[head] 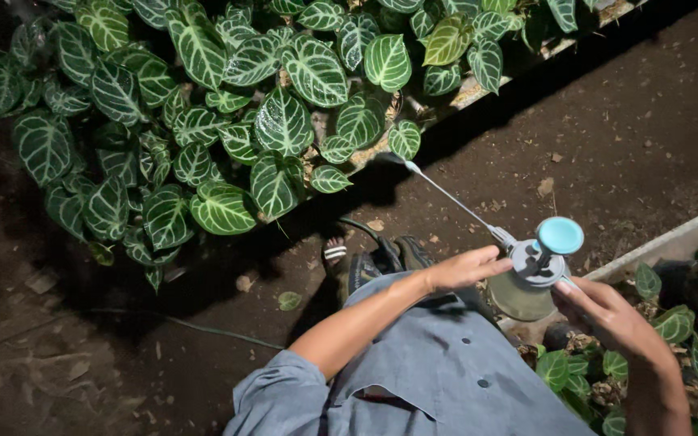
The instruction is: The person uses a manual pump sprayer to apply a liquid to rows of potted plants with variegated leaves. They walk along the plant beds, pumping the handle to build pressure and directing the nozzle to mist the foliage.
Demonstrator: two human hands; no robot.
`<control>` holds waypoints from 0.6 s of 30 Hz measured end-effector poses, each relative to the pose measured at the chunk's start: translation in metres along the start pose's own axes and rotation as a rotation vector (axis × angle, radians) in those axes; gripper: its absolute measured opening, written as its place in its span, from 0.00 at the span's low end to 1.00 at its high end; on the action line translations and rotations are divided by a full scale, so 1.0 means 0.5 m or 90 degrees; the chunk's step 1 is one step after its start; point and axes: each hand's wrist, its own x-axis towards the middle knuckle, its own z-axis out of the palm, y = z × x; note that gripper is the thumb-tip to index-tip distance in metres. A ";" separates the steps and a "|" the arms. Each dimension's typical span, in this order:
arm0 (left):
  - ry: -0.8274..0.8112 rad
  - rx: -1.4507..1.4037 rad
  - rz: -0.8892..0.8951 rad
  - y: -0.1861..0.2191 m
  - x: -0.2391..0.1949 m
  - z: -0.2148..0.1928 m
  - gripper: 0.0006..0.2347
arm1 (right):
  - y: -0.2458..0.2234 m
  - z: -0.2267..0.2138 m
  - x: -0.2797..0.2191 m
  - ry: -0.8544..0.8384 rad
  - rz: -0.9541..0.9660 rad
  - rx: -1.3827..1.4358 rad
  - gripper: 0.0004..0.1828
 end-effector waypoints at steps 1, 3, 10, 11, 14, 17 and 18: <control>-0.026 -0.011 0.008 -0.006 -0.001 0.002 0.21 | 0.013 -0.001 -0.003 0.007 0.014 -0.006 0.21; -0.059 -0.032 0.015 -0.016 0.001 0.010 0.20 | 0.036 -0.003 -0.010 0.022 0.040 -0.019 0.22; -0.084 -0.030 0.013 -0.016 0.055 0.038 0.22 | 0.108 0.014 -0.033 0.129 0.066 0.149 0.20; -0.083 -0.027 0.027 -0.014 0.066 0.037 0.22 | 0.112 0.019 -0.032 0.142 0.076 0.162 0.20; -0.014 0.052 -0.069 0.003 0.093 0.033 0.25 | 0.105 0.033 -0.033 0.155 0.032 0.187 0.20; 0.033 -0.040 -0.169 0.029 0.132 0.031 0.23 | 0.069 0.053 -0.038 0.188 0.020 0.238 0.19; 0.042 -0.069 -0.140 0.034 0.142 0.030 0.23 | 0.053 0.062 -0.038 0.205 0.028 0.261 0.18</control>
